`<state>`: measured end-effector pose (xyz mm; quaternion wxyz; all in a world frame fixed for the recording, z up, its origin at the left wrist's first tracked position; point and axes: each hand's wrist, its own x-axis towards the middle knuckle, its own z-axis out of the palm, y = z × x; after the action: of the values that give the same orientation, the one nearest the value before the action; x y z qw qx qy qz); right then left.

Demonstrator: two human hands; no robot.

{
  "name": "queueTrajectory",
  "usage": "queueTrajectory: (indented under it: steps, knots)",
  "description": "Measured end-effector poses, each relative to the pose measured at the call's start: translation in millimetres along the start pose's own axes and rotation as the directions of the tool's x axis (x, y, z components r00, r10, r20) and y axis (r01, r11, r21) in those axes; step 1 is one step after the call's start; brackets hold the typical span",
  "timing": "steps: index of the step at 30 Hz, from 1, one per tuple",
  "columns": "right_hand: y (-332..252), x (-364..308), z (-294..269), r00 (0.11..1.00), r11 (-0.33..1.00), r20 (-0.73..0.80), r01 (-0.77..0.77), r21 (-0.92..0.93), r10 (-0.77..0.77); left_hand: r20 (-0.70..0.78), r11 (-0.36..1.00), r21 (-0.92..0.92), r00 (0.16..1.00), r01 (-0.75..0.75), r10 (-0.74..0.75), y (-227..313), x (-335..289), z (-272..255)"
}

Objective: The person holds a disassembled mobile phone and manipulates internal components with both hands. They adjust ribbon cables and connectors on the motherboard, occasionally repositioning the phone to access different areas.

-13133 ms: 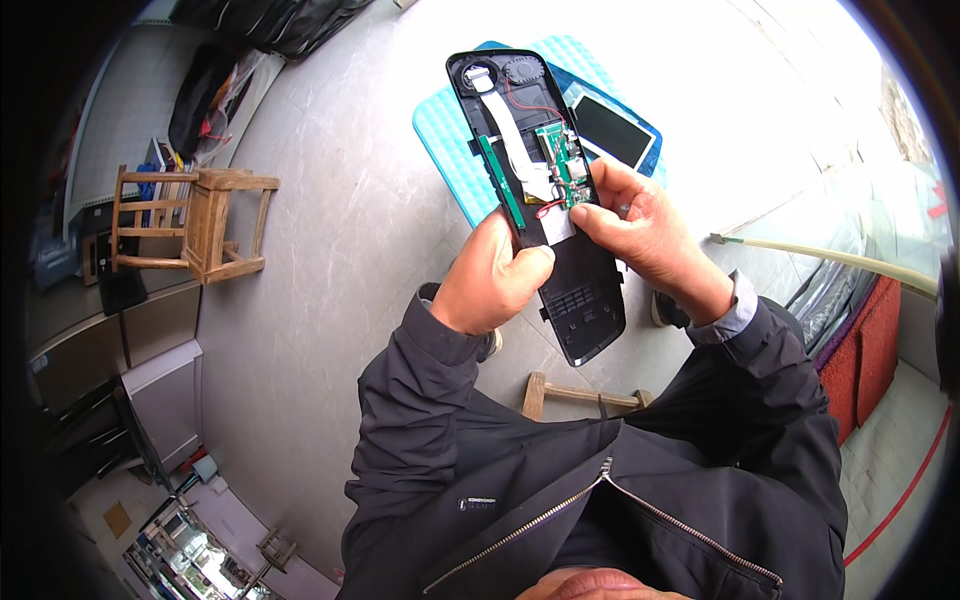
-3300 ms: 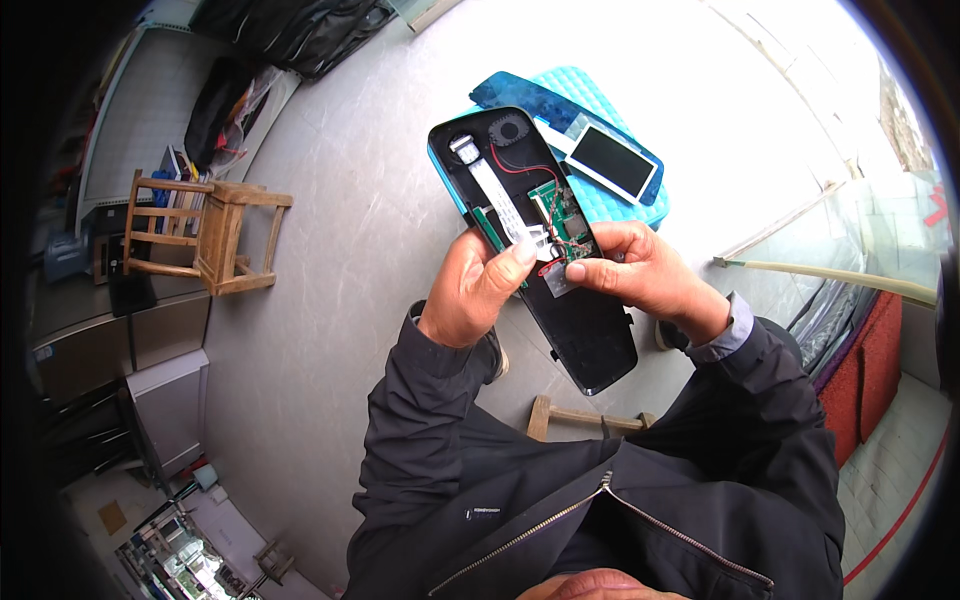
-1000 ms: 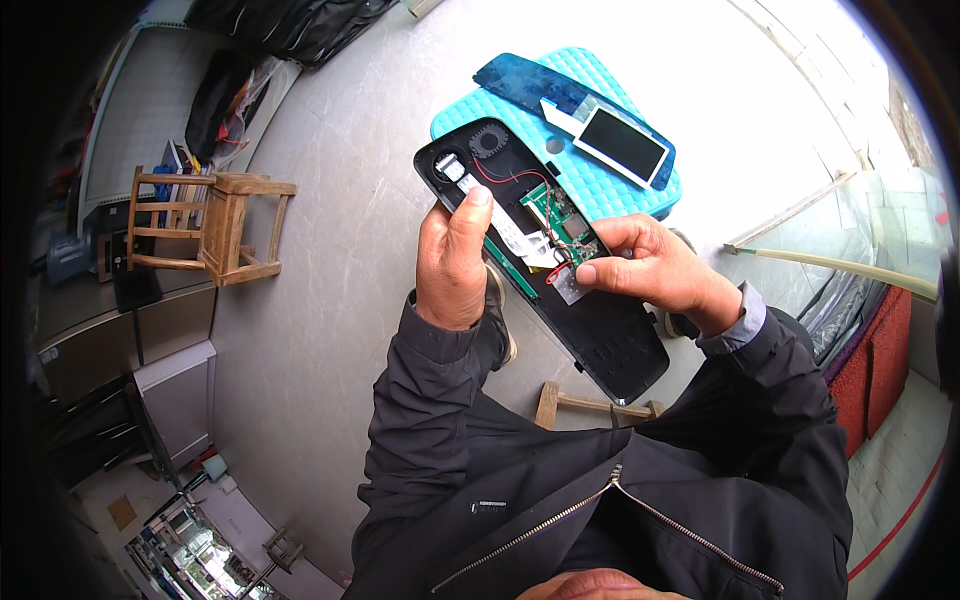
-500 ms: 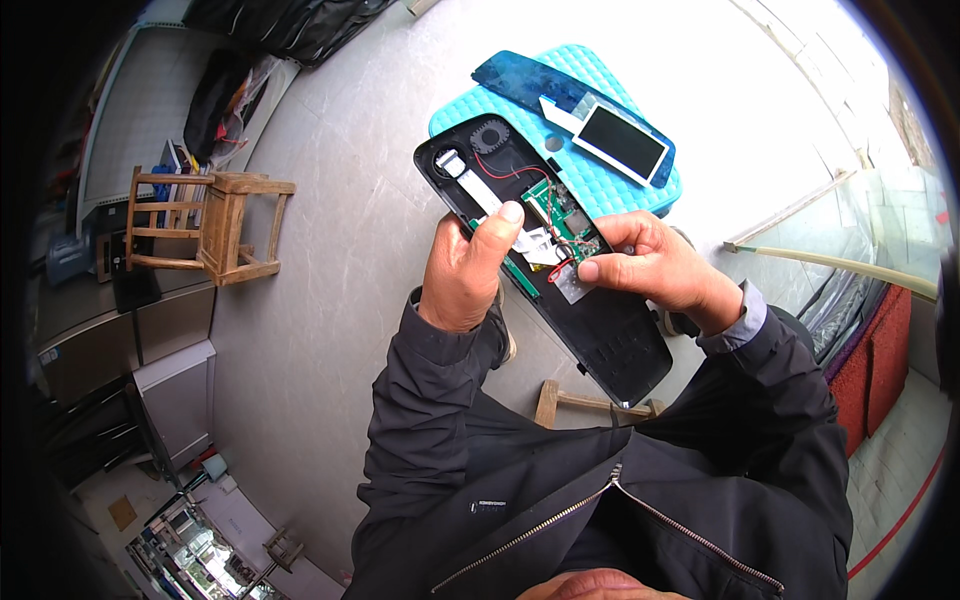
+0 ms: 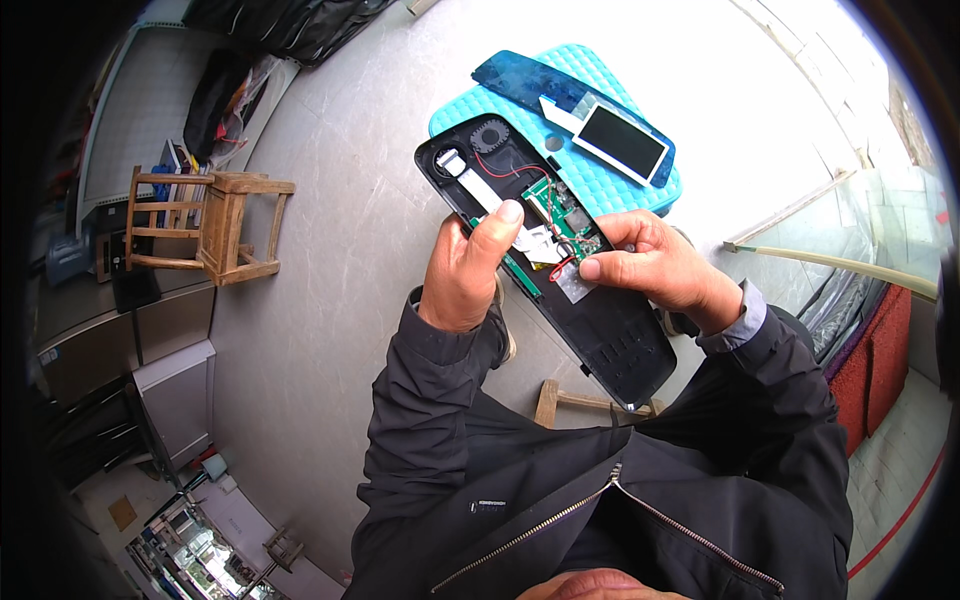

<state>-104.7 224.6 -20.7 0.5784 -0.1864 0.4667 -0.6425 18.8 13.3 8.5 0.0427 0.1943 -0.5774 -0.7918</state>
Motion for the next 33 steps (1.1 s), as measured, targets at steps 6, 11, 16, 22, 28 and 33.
queueTrajectory:
  steps: [6,11,16,22,28,33]
  knots:
    - [-3.0,-0.7,1.6,1.000,1.000,-0.006,0.000,0.011,0.000,0.080,0.998,0.013,0.995,0.057,-0.058,7.3,-1.2,-0.1]
    - [-4.7,-2.2,3.4,0.999,1.000,-0.037,0.004,0.017,-0.003,0.129,0.998,-0.028,0.991,0.053,-0.049,6.5,-3.0,5.0]
    - [-2.8,-0.7,-0.6,0.999,1.000,-0.033,-0.012,-0.008,0.011,0.202,0.994,0.058,0.974,0.091,-0.101,7.1,-3.1,-1.1]
    - [0.8,0.0,-2.5,1.000,1.000,-0.025,0.007,0.002,-0.007,0.193,0.995,0.054,0.976,0.089,-0.098,4.5,-3.3,-2.0]
    - [0.2,-0.2,0.4,0.999,1.000,-0.039,0.015,0.009,-0.015,0.200,0.994,0.064,0.975,0.089,-0.100,5.7,-3.5,-2.4]
    - [-1.5,0.1,-0.8,1.000,1.000,-0.020,0.012,0.011,-0.012,0.252,0.991,0.095,0.961,0.092,-0.113,7.5,-3.0,-4.1]
